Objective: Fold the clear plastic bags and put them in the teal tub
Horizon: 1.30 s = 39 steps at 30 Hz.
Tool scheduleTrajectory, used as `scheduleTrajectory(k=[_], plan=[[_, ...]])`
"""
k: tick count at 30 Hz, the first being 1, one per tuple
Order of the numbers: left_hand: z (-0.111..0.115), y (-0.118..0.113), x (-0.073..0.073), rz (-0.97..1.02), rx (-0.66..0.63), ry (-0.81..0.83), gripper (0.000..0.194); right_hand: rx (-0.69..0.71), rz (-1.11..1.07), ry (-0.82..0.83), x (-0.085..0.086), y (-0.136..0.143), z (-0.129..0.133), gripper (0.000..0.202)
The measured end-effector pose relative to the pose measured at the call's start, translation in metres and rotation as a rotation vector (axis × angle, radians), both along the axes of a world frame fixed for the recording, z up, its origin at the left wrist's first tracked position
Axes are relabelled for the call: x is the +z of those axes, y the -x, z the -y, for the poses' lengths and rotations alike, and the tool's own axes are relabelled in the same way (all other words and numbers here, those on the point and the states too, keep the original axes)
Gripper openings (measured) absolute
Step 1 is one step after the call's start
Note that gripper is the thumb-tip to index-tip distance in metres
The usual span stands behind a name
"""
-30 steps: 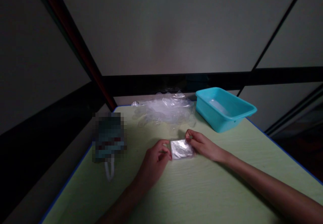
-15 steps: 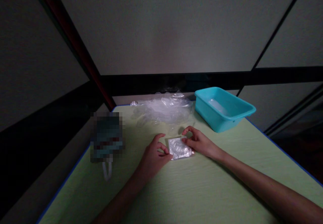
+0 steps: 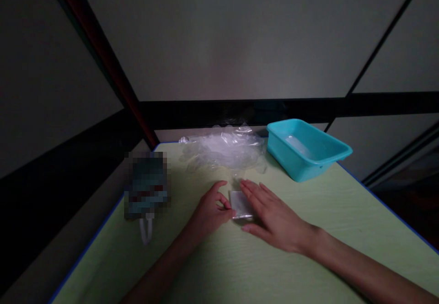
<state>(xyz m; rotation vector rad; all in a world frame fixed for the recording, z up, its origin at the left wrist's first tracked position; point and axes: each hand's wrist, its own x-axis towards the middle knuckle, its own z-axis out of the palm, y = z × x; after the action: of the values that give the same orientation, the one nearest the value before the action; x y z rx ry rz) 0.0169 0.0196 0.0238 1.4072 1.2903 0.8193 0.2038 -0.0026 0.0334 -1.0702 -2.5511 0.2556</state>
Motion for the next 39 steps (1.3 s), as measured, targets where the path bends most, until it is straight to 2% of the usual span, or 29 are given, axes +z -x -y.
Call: scheduleTrajectory(k=[2, 6, 13, 16, 18, 21, 23, 28, 32, 39], plan=[[0.0, 0.0, -0.001, -0.007, -0.001, -0.004, 0.065, 0.021, 0.115, -0.013, -0.007, 0.003, 0.002, 0.075], [0.0, 0.0, 0.0, -0.032, -0.009, -0.011, 0.063, 0.012, 0.188, -0.007, -0.017, 0.003, 0.002, 0.079], [0.002, 0.008, 0.001, -0.143, 0.009, -0.072, 0.048, 0.001, 0.214, -0.001, -0.015, 0.002, 0.002, 0.078], [0.009, 0.009, 0.002, -0.218, 0.072, -0.208, 0.035, -0.01, 0.176, 0.014, -0.014, 0.002, 0.002, 0.08], [0.016, 0.006, 0.002, -0.329, 0.058, -0.393, 0.031, -0.039, 0.124, 0.001, -0.013, 0.001, 0.003, 0.078], [0.027, -0.005, 0.002, -0.612, -0.114, -0.744, 0.036, -0.087, 0.078, -0.052, -0.011, 0.0, 0.006, 0.069], [0.032, -0.011, 0.0, -0.765, -0.226, -0.842, 0.043, -0.093, 0.092, -0.079, -0.011, 0.001, 0.008, 0.064], [0.035, -0.017, -0.009, -0.961, -0.318, -0.827, 0.049, -0.073, 0.17, -0.095, -0.014, 0.004, 0.01, 0.058], [0.035, -0.015, -0.014, -0.994, -0.353, -0.833, 0.049, -0.057, 0.218, -0.101, -0.017, 0.006, 0.009, 0.057], [0.035, -0.014, -0.013, -1.019, -0.375, -0.81, 0.05, -0.058, 0.259, -0.089, -0.02, 0.006, 0.009, 0.055]])
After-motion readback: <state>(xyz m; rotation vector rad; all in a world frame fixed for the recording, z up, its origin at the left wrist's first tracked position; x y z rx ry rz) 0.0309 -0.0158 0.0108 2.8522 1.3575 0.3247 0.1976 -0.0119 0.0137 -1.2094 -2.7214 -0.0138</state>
